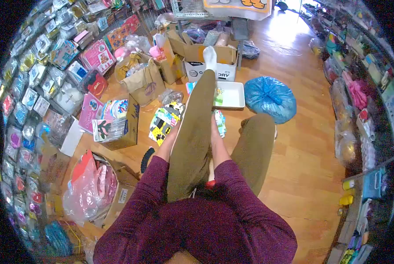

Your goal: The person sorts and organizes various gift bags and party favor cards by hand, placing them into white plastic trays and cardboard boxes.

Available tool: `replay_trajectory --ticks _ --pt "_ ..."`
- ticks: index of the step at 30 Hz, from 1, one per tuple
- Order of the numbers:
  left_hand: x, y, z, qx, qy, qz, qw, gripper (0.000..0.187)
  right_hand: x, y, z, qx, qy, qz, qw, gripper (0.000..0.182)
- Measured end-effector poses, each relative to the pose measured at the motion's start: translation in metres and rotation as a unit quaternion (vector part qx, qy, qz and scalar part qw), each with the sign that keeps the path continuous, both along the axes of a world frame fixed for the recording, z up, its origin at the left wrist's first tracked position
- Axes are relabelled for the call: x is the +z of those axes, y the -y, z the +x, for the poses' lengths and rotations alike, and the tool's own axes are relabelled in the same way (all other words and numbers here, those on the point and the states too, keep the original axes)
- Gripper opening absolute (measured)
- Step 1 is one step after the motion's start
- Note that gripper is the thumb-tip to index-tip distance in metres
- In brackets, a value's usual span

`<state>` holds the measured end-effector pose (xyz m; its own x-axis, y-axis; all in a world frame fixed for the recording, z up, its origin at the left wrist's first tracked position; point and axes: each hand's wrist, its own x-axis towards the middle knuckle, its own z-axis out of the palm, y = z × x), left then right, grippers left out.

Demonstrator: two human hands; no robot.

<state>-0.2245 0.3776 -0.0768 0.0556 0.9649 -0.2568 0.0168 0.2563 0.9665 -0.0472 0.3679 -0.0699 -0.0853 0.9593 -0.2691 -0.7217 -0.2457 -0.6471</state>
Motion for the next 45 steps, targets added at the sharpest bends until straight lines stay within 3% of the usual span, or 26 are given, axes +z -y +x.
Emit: replay_trajectory --ticks 3,4,5,8,9,11,12,15,17,19,21,23,24,27,28,31,34,40,45 --pt "0.009 0.012 0.000 -0.020 -0.003 -0.018 1.000 0.055 0.010 0.006 -0.003 0.021 0.001 0.003 1.000 0.072" --pt "0.015 0.016 -0.009 -0.101 -0.074 0.037 0.991 0.058 0.007 0.007 -0.004 0.022 -0.001 -0.002 1.000 0.071" --pt "-0.002 0.011 -0.017 -0.098 -0.075 0.038 0.992 0.058 0.004 0.007 -0.005 0.025 -0.002 -0.006 1.000 0.069" --pt "-0.105 -0.010 -0.039 -0.166 0.186 0.086 0.965 0.062 -0.011 0.005 -0.004 0.027 0.012 0.003 1.000 0.067" --pt "-0.063 0.016 -0.012 -0.162 0.187 0.087 0.965 0.062 -0.017 0.005 -0.003 0.031 0.013 0.003 0.999 0.067" --pt "0.045 0.063 -0.002 -0.123 -0.069 -0.012 0.990 0.065 -0.023 0.010 -0.005 0.020 -0.036 0.011 0.999 0.065" --pt "0.002 0.050 -0.004 -0.088 -0.052 0.019 0.995 0.059 -0.024 0.012 -0.006 0.023 -0.034 0.012 0.999 0.065" --pt "-0.027 0.039 -0.013 -0.143 -0.046 -0.074 0.986 0.059 -0.034 0.018 -0.003 0.036 -0.047 -0.010 0.998 0.064" --pt "-0.069 0.029 -0.024 -0.155 -0.086 -0.042 0.983 0.063 -0.046 0.016 -0.003 0.028 -0.062 -0.064 0.996 0.064" --pt "-0.071 0.032 -0.028 -0.166 -0.131 -0.009 0.977 0.068 -0.049 0.016 -0.004 0.016 -0.042 -0.065 0.997 0.065" --pt "-0.042 0.051 -0.027 -0.135 -0.084 -0.107 0.981 0.071 -0.066 0.011 -0.003 0.005 -0.027 -0.070 0.997 0.067" --pt "-0.064 0.043 -0.035 -0.140 -0.110 -0.107 0.978 0.069 -0.094 0.000 -0.002 0.026 -0.064 -0.056 0.996 0.068" --pt "-0.074 0.041 -0.039 -0.150 -0.134 -0.103 0.974 0.067 -0.068 0.011 -0.005 0.023 -0.079 -0.058 0.995 0.068" --pt "0.008 0.080 -0.025 -0.127 -0.204 -0.095 0.966 0.065 -0.055 0.020 -0.011 0.020 -0.076 -0.067 0.995 0.068" --pt "0.004 0.080 -0.029 -0.127 -0.204 -0.109 0.965 0.065 -0.061 0.018 -0.010 0.022 -0.078 -0.080 0.993 0.068" --pt "-0.005 0.087 -0.034 -0.147 -0.172 -0.092 0.970 0.062 -0.082 0.011 -0.007 0.025 -0.055 -0.080 0.995 0.067" --pt "-0.019 0.090 -0.037 -0.123 -0.061 -0.078 0.987 0.057 -0.075 0.013 -0.008 0.031 -0.043 -0.066 0.996 0.066" --pt "-0.015 0.096 -0.036 -0.106 -0.035 -0.082 0.990 0.055 -0.071 0.010 -0.008 0.029 0.027 -0.092 0.995 0.065" --pt "-0.006 0.099 -0.040 -0.074 0.016 -0.085 0.994 0.051 -0.055 0.008 -0.011 0.020 0.016 -0.038 0.999 0.062"
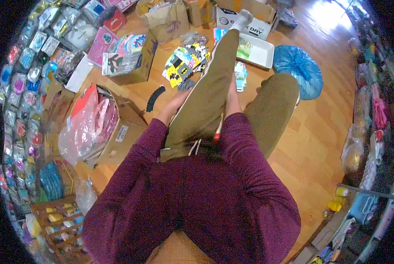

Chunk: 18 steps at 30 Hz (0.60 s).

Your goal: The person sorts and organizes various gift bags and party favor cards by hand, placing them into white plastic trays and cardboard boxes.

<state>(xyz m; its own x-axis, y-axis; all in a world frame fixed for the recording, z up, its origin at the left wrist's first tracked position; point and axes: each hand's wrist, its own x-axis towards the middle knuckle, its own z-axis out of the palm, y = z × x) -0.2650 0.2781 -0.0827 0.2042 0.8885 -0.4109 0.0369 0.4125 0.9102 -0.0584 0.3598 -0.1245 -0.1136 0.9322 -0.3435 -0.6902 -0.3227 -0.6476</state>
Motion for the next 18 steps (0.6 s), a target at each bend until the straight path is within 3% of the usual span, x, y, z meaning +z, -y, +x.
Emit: replay_trajectory --ticks 2,4,7,9,10,12,13,14,16,18 --pt "-0.001 0.000 -0.006 0.014 0.005 -0.014 1.000 0.049 0.013 0.000 -0.007 -0.017 0.010 0.017 1.000 0.061" --pt "-0.003 -0.001 -0.009 0.090 0.139 -0.063 0.984 0.048 0.034 0.003 -0.013 -0.038 0.019 0.040 0.998 0.060" --pt "0.022 0.005 -0.015 0.115 0.123 -0.047 0.985 0.044 0.067 0.004 -0.025 -0.042 0.056 0.053 0.996 0.058" --pt "0.020 -0.001 -0.030 0.111 0.107 -0.029 0.988 0.041 0.085 0.003 -0.034 -0.065 0.213 0.078 0.972 0.056" --pt "0.016 0.001 -0.040 0.111 0.108 -0.032 0.987 0.041 0.092 0.006 -0.035 -0.065 0.215 0.075 0.972 0.056" --pt "0.017 0.013 -0.055 0.168 0.118 0.042 0.978 0.041 0.105 0.014 -0.039 0.010 0.388 0.202 0.899 0.053" --pt "0.016 0.015 -0.058 0.196 0.122 0.078 0.970 0.042 0.092 0.010 -0.042 -0.006 0.437 0.255 0.862 0.051" --pt "0.015 0.012 -0.059 0.195 0.121 0.074 0.970 0.042 0.094 0.014 -0.044 -0.005 0.438 0.252 0.863 0.051" --pt "0.012 0.005 -0.060 0.211 0.113 0.044 0.970 0.040 0.099 0.031 -0.047 0.033 0.491 0.325 0.808 0.059" --pt "0.012 -0.006 -0.062 0.228 0.105 0.017 0.968 0.037 0.109 0.042 -0.050 0.051 0.504 0.302 0.807 0.059"
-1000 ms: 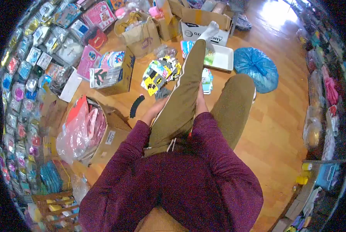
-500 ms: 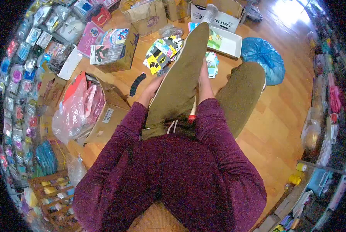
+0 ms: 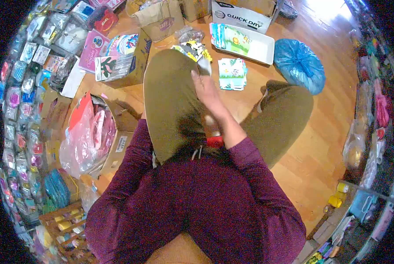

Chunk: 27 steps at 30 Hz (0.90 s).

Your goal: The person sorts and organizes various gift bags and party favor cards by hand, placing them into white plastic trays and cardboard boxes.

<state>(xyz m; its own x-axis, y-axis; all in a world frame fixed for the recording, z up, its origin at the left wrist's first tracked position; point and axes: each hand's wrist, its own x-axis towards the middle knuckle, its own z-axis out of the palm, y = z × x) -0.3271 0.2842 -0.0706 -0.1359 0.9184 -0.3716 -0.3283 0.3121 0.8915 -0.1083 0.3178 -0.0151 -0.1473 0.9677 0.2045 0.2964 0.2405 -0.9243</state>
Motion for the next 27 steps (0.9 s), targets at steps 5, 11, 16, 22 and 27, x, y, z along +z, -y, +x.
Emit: replay_trajectory --ticks 5,11,16,22,27 --pt "-0.015 -0.033 -0.014 0.042 0.005 -0.063 0.997 0.034 -0.001 -0.014 0.021 -0.106 0.131 0.033 0.985 0.044" --pt "-0.095 -0.093 -0.038 0.075 0.030 -0.110 0.991 0.018 -0.037 -0.061 0.074 -0.201 0.132 0.002 0.971 0.031" --pt "-0.144 -0.144 -0.049 0.099 -0.175 -0.045 0.978 0.025 -0.135 -0.042 0.106 -0.235 -0.450 -0.342 0.791 0.018" --pt "-0.177 -0.177 -0.063 0.154 -0.303 -0.122 0.933 0.051 -0.140 -0.078 0.140 -0.163 -0.193 -0.296 0.921 0.015" --pt "-0.242 -0.192 -0.079 0.081 -0.366 -0.163 0.913 0.067 -0.183 -0.151 0.056 -0.066 0.038 -0.234 0.969 0.012"
